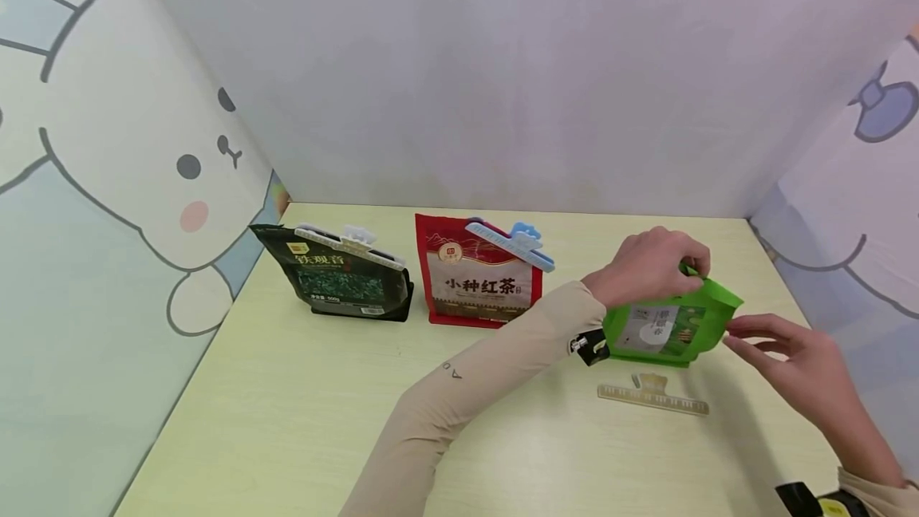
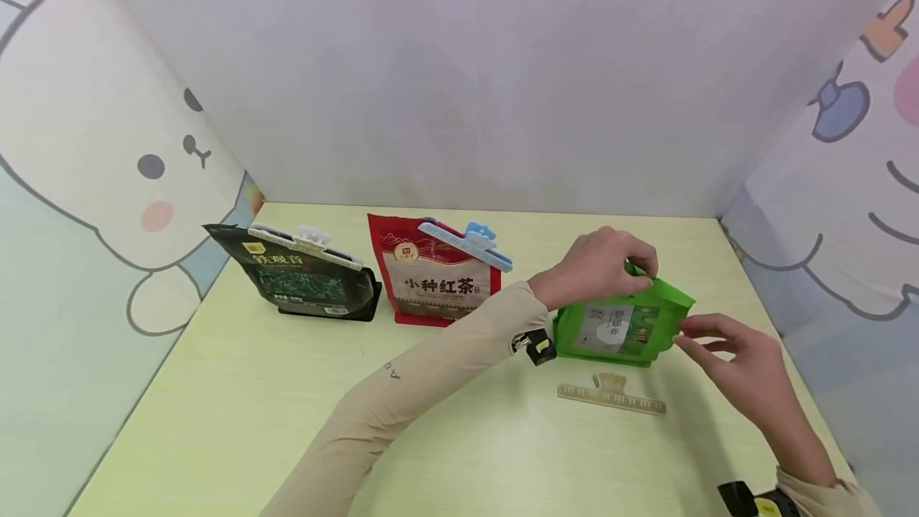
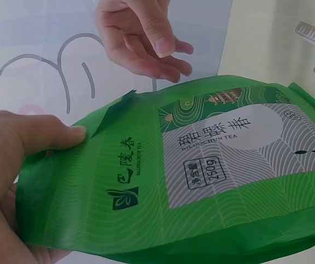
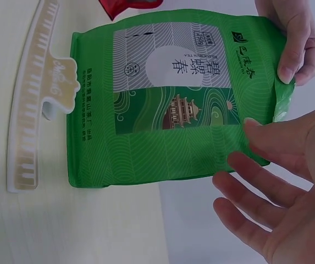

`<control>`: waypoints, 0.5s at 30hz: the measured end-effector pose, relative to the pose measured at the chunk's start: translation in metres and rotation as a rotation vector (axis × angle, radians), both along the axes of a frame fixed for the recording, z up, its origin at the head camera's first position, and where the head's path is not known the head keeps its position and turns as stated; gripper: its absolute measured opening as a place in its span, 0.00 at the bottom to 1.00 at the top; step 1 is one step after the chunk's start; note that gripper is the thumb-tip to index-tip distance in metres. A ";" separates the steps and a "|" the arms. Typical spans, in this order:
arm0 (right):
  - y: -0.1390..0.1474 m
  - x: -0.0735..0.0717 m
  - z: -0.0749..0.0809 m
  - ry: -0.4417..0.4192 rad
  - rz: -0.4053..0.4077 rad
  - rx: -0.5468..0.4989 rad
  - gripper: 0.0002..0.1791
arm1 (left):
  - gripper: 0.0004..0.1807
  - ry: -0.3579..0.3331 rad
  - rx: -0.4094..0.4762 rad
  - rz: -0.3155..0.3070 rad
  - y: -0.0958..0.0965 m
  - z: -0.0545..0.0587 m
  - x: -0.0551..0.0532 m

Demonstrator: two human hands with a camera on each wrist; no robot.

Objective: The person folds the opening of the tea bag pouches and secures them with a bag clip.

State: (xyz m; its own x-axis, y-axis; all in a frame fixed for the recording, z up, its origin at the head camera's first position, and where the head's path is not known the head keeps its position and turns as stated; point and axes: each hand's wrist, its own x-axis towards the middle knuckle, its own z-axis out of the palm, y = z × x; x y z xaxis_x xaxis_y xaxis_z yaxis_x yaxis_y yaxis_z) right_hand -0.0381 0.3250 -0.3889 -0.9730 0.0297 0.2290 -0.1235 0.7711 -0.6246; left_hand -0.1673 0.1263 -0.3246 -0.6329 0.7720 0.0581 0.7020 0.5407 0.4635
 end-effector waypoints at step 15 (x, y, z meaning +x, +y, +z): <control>-0.004 0.001 -0.003 -0.033 0.080 0.039 0.15 | 0.03 -0.003 0.003 0.000 0.000 -0.001 -0.001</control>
State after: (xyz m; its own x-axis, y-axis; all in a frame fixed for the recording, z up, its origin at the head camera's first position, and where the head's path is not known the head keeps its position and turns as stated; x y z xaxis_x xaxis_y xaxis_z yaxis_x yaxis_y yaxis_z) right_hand -0.0374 0.3206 -0.3917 -0.9789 -0.0569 0.1962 -0.1656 0.7837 -0.5987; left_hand -0.1681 0.1262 -0.3254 -0.6333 0.7717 0.0587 0.7005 0.5393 0.4674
